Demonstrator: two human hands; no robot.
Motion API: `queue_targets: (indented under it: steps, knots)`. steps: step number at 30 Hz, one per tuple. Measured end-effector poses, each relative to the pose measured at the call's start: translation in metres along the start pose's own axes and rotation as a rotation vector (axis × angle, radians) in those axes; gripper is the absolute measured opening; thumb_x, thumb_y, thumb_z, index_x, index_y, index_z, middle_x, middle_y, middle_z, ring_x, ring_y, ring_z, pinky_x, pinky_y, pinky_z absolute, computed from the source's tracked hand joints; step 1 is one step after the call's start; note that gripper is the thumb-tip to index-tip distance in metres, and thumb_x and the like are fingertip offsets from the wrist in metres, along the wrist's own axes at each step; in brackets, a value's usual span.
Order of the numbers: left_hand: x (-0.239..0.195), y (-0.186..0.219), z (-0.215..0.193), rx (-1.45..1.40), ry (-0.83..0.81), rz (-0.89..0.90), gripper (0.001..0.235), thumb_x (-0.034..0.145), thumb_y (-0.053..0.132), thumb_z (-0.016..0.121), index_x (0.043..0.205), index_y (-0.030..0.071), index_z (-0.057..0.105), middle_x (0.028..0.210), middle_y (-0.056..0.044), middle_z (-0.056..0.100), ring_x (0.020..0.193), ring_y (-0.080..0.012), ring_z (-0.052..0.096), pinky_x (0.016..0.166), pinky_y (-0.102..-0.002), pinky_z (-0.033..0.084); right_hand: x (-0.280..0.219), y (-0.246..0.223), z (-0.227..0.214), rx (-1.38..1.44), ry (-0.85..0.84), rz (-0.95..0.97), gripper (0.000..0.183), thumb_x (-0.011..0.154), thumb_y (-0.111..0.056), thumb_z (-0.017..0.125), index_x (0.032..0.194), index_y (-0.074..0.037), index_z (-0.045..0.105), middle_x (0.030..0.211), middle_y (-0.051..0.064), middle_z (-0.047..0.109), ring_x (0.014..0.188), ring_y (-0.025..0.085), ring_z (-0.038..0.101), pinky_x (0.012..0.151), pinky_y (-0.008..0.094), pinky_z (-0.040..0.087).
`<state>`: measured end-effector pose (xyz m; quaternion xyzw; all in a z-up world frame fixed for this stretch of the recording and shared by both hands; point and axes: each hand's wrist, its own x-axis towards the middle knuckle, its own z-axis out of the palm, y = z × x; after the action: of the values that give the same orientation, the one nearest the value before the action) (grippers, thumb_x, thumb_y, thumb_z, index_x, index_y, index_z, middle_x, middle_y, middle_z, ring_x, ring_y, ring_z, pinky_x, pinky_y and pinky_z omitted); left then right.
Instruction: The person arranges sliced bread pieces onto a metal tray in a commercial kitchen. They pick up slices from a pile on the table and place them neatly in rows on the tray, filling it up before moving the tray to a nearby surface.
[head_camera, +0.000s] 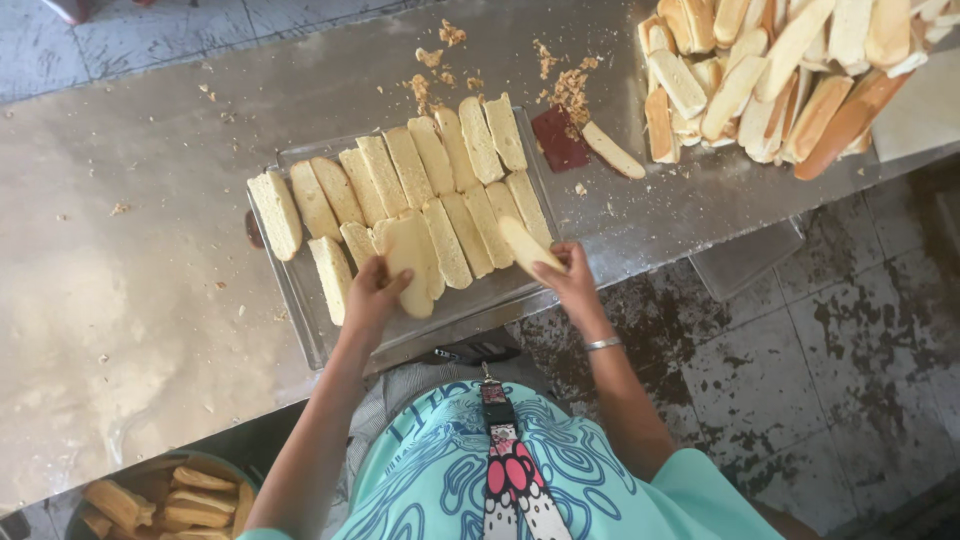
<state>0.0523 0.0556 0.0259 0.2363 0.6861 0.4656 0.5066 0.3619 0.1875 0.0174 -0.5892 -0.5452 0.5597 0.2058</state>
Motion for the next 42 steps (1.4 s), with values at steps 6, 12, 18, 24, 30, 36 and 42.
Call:
queue_targets:
  steps: [6, 12, 18, 24, 30, 36, 42]
  knots:
    - [-0.042, -0.058, -0.008, -0.544, -0.064, -0.356, 0.042, 0.089, 0.014, 0.068, 0.125, -0.003, 0.053, 0.115, -0.013, 0.068, 0.098, -0.0235, 0.073, 0.087, -0.037, 0.063, -0.002, 0.018, -0.054, 0.124, -0.176, 0.042, 0.055, 0.084, -0.014, 0.076, 0.136, -0.004, 0.061, 0.125, 0.010, 0.069, 0.102, 0.015, 0.071, 0.083, 0.025, 0.064]
    - [-0.047, -0.098, 0.013, -0.410, -0.050, -0.473, 0.041, 0.094, 0.023, 0.071, 0.123, -0.005, 0.061, 0.103, -0.016, 0.072, 0.091, -0.0233, 0.070, 0.080, -0.036, 0.059, 0.042, 0.050, -0.037, -0.092, -0.057, 0.023, 0.040, 0.083, -0.008, 0.081, 0.115, 0.002, 0.059, 0.103, 0.014, 0.069, 0.083, 0.013, 0.070, 0.066, 0.025, 0.063]
    - [-0.056, -0.111, 0.058, -0.403, 0.102, -0.459, 0.040, 0.091, 0.026, 0.074, 0.116, -0.005, 0.067, 0.100, -0.015, 0.076, 0.086, -0.0205, 0.073, 0.079, -0.034, 0.062, 0.062, 0.086, -0.031, -0.043, -0.151, 0.129, 0.029, 0.093, -0.014, 0.075, 0.108, 0.005, 0.060, 0.092, 0.011, 0.071, 0.072, 0.019, 0.072, 0.061, 0.028, 0.062]
    - [-0.055, -0.121, 0.098, -0.476, 0.334, -0.345, 0.036, 0.090, 0.022, 0.074, 0.117, -0.001, 0.067, 0.101, -0.011, 0.076, 0.080, -0.0177, 0.071, 0.070, -0.031, 0.056, 0.066, 0.101, -0.034, 0.186, -0.234, 0.212, 0.026, 0.094, -0.013, 0.071, 0.104, 0.003, 0.053, 0.088, 0.014, 0.068, 0.073, 0.024, 0.075, 0.064, 0.033, 0.066]
    - [-0.049, -0.107, 0.110, -0.231, 0.250, -0.387, 0.032, 0.092, 0.033, 0.075, 0.103, 0.002, 0.076, 0.083, -0.006, 0.079, 0.073, -0.0162, 0.069, 0.066, -0.032, 0.054, 0.071, 0.111, -0.036, 0.262, -0.280, 0.172, 0.027, 0.094, -0.014, 0.071, 0.102, 0.003, 0.051, 0.086, 0.014, 0.066, 0.075, 0.025, 0.075, 0.067, 0.035, 0.067]
    - [-0.068, -0.048, 0.068, 0.562, 0.220, -0.350, 0.038, 0.095, 0.051, 0.066, 0.100, 0.015, 0.078, 0.085, -0.012, 0.078, 0.084, -0.0280, 0.073, 0.078, -0.043, 0.055, 0.057, 0.086, -0.034, -0.013, -0.104, 0.176, 0.040, 0.096, -0.031, 0.069, 0.116, -0.002, 0.051, 0.078, 0.010, 0.066, 0.065, 0.022, 0.070, 0.056, 0.035, 0.059]
    - [-0.027, -0.081, -0.030, 0.729, 0.966, 0.436, 0.033, 0.089, 0.032, 0.076, 0.107, 0.006, 0.070, 0.103, -0.024, 0.066, 0.092, -0.0419, 0.064, 0.077, -0.048, 0.052, 0.040, 0.077, -0.037, -0.118, 0.213, -0.078, 0.053, 0.099, -0.042, 0.066, 0.133, -0.006, 0.047, 0.072, 0.006, 0.056, 0.055, 0.014, 0.054, 0.049, 0.031, 0.044]
